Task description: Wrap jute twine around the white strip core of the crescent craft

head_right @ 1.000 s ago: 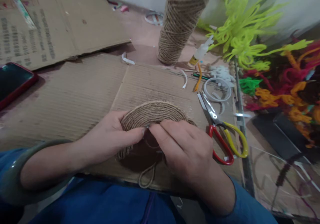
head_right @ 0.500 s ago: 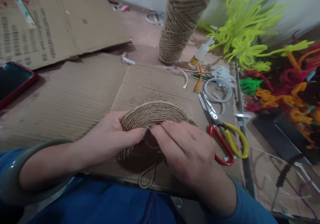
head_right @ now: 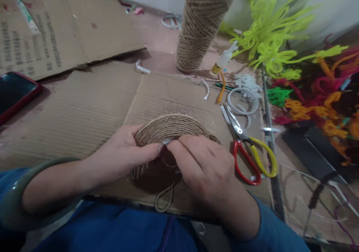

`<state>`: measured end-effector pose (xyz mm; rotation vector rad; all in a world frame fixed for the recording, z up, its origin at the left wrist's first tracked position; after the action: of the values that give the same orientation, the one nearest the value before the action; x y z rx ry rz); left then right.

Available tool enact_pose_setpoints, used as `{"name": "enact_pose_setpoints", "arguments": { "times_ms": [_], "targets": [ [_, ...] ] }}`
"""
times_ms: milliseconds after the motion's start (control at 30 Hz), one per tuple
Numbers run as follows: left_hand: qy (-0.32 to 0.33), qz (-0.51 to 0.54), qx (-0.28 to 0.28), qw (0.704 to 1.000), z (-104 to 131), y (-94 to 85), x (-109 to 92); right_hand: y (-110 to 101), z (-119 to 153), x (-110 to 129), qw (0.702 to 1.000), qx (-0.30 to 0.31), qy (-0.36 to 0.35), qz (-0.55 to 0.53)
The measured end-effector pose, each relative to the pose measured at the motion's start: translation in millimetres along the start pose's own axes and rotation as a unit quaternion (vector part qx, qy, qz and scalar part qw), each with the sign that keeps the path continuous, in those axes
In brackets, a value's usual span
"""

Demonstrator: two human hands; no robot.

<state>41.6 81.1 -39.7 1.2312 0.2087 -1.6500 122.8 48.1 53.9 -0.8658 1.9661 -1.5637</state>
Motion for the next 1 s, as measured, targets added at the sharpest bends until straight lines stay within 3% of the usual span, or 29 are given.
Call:
{"name": "enact_pose_setpoints", "arguments": {
  "times_ms": [267,433,633,833,1000],
  "targets": [
    [0.046,-0.019,0.007,0.999,-2.8,-6.3,-1.8,-23.3,11.3,-16.7,0.992,-0.1,0.068,-0.03],
    [0.069,0.031,0.012,0.997,-2.3,-6.0,-3.0,-22.3,3.7,-11.3,0.994,-0.087,0.034,-0.052],
    [0.147,0.101,0.02,0.984,0.9,-8.3,-18.7,-10.7,-1.0,-25.1,0.979,-0.061,0.08,-0.179],
    [0.156,0.126,0.027,0.979,-1.5,-9.8,-16.6,29.1,-5.4,-35.8,0.921,0.029,0.149,-0.359],
    [0.145,0.142,0.05,0.978,-4.2,-0.9,-11.5,51.8,-6.6,-38.4,0.832,0.056,0.199,-0.515]
  ]
}}
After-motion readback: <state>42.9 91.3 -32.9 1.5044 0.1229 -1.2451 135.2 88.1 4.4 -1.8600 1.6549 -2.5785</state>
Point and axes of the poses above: each hand's wrist, its own z-axis away from the middle knuckle, its own y-axis out of the palm, x = y × z, the point moved 10 cm from there along -z, towards the middle knuckle, and after that the axes turned 15 degrees about x, right-handed, at the moved point
